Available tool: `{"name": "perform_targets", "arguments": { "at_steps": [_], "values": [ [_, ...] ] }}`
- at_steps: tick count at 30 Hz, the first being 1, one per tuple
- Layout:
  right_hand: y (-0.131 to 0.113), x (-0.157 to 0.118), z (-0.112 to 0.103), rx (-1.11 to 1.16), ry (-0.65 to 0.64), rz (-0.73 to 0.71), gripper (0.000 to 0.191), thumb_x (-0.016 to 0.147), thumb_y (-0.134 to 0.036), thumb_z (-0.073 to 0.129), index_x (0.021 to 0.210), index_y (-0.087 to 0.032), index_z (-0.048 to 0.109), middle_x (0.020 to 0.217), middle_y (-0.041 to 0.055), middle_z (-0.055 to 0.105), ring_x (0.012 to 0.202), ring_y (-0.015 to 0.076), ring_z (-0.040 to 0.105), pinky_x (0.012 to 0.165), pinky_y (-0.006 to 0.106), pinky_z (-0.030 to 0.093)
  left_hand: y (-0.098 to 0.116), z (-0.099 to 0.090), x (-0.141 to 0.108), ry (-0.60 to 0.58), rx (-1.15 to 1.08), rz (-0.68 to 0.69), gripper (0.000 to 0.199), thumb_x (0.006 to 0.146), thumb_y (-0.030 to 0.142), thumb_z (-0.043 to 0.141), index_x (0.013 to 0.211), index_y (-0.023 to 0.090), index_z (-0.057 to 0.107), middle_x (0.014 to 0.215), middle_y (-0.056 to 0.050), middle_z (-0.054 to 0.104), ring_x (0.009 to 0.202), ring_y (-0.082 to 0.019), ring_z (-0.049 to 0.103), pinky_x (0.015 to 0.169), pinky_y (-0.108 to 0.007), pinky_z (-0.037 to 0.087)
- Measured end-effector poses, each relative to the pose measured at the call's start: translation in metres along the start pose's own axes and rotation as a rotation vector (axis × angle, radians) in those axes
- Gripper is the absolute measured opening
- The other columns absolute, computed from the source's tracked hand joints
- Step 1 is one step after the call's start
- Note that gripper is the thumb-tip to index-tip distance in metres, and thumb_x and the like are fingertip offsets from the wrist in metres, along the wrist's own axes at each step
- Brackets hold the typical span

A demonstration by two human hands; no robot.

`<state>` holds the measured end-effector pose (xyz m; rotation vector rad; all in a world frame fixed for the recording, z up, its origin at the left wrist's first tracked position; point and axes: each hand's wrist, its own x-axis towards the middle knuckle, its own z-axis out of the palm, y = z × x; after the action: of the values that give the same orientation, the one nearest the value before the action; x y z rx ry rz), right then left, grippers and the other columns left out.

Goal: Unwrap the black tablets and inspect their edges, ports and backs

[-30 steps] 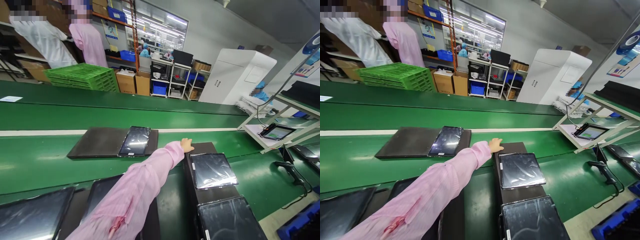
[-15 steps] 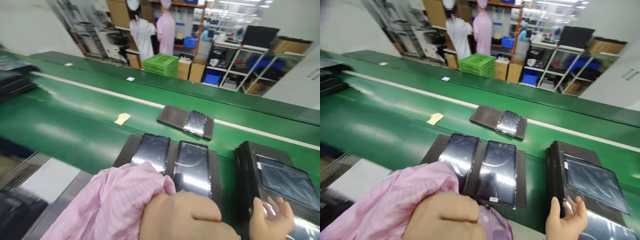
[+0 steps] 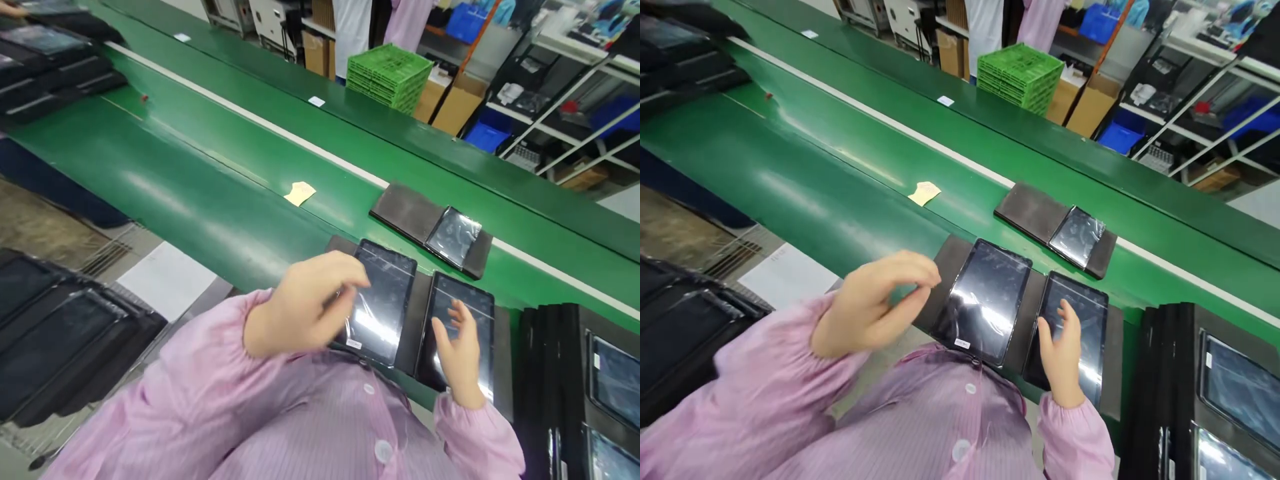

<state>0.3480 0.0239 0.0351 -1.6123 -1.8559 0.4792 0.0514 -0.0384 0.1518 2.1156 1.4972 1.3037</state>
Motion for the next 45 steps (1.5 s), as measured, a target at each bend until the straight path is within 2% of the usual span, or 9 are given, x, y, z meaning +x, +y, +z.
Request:
{"name": "perform_targets", "arguments": {
  "at_steps": [4,8,18,23,26,29,34,39,45],
  "values": [
    [-0.001,0.015,0.026,-0.082,-0.202,-0.04,0.044,0.084,-0.039,0.047,0.119,-0.012,0.051,0.109,0.0158,0.063,0.094,0.0252,0.06,0.089,0.045,0.045,-0.08,0.033,-0.03,-0.384,0.047,-0.024,0.019,0.083,0.017,0.046,0.092,0.019,0.063,0.105,-0.008,0.067,0.111,-0.022,0.056,0.096,-0.04,0.044],
    [-0.007,0.049,0.037,-0.186,-0.198,-0.077,0.033,0.086,-0.03,0.043,0.109,-0.014,0.059,0.103,0.0131,0.066,0.095,0.0249,0.06,0.087,0.042,0.045,-0.103,0.064,-0.074,-0.744,0.116,-0.115,0.054,0.074,0.036,0.064,0.124,0.022,0.051,0.145,-0.012,0.036,0.137,-0.032,0.023,0.11,-0.058,0.015],
    [-0.011,0.143,0.08,-0.242,-0.288,-0.219,0.012,0.079,-0.015,0.059,0.069,-0.019,0.066,0.09,0.0066,0.069,0.09,0.0219,0.061,0.084,0.035,0.049,-0.122,0.084,-0.081,-0.443,0.041,-0.142,0.034,0.089,0.029,0.046,0.122,0.022,0.049,0.119,-0.008,0.063,0.125,-0.025,0.046,0.11,-0.058,0.019],
    [-0.04,0.104,0.069,-0.239,-0.2,-0.328,0.018,0.086,-0.017,0.051,0.071,-0.018,0.061,0.095,0.0111,0.067,0.098,0.0251,0.056,0.092,0.042,0.043,-0.121,0.09,-0.078,-0.301,-0.105,-0.379,0.056,0.091,0.027,0.044,0.14,0.022,0.019,0.1,-0.004,0.072,0.119,-0.022,0.052,0.109,-0.056,0.024],
    [-0.077,0.049,0.046,-0.112,-0.394,-0.649,0.025,0.09,-0.017,0.042,0.071,-0.02,0.058,0.086,0.0067,0.067,0.08,0.0196,0.06,0.079,0.036,0.049,-0.121,0.088,-0.076,-0.271,-0.204,-0.489,0.071,0.089,0.029,0.046,0.144,0.02,0.002,0.098,-0.005,0.072,0.121,-0.021,0.05,0.107,-0.056,0.028],
    [-0.099,0.0,0.017,0.284,-0.742,-0.837,0.027,0.094,-0.025,0.037,0.075,-0.02,0.055,0.083,0.0017,0.068,0.074,0.0141,0.062,0.073,0.028,0.052,-0.126,0.078,-0.075,-0.38,-0.227,-0.359,0.042,0.086,0.026,0.05,0.128,0.028,0.044,0.102,-0.002,0.071,0.123,-0.023,0.048,0.111,-0.06,0.013],
    [-0.062,-0.026,-0.01,0.523,-0.49,-0.401,0.017,0.095,-0.029,0.041,0.104,-0.021,0.052,0.095,0.004,0.07,0.091,0.014,0.065,0.078,0.027,0.054,-0.135,0.056,-0.075,-0.565,-0.346,-0.2,0.025,0.083,0.018,0.045,0.063,0.023,0.06,0.09,0.001,0.073,0.123,-0.025,0.048,0.111,-0.061,0.005],
    [-0.025,-0.049,0.007,0.019,-0.421,-0.653,0.025,0.087,-0.01,0.043,0.106,-0.018,0.058,0.104,0.0034,0.07,0.11,0.0241,0.058,0.096,0.047,0.046,-0.137,0.063,-0.069,-0.443,-0.366,-0.355,0.02,0.085,0.021,0.046,0.098,0.027,0.06,0.1,0.0,0.071,0.121,-0.024,0.05,0.112,-0.058,0.006],
    [-0.028,-0.047,0.024,-0.001,-0.437,-0.806,0.03,0.09,-0.009,0.043,0.118,-0.016,0.051,0.118,0.0066,0.063,0.116,0.0186,0.053,0.099,0.038,0.045,-0.147,0.088,-0.041,-0.427,-0.277,-0.317,0.064,0.088,0.02,0.039,0.144,0.02,0.008,0.089,-0.004,0.071,0.132,-0.022,0.036,0.11,-0.057,0.018]
  ]
}}
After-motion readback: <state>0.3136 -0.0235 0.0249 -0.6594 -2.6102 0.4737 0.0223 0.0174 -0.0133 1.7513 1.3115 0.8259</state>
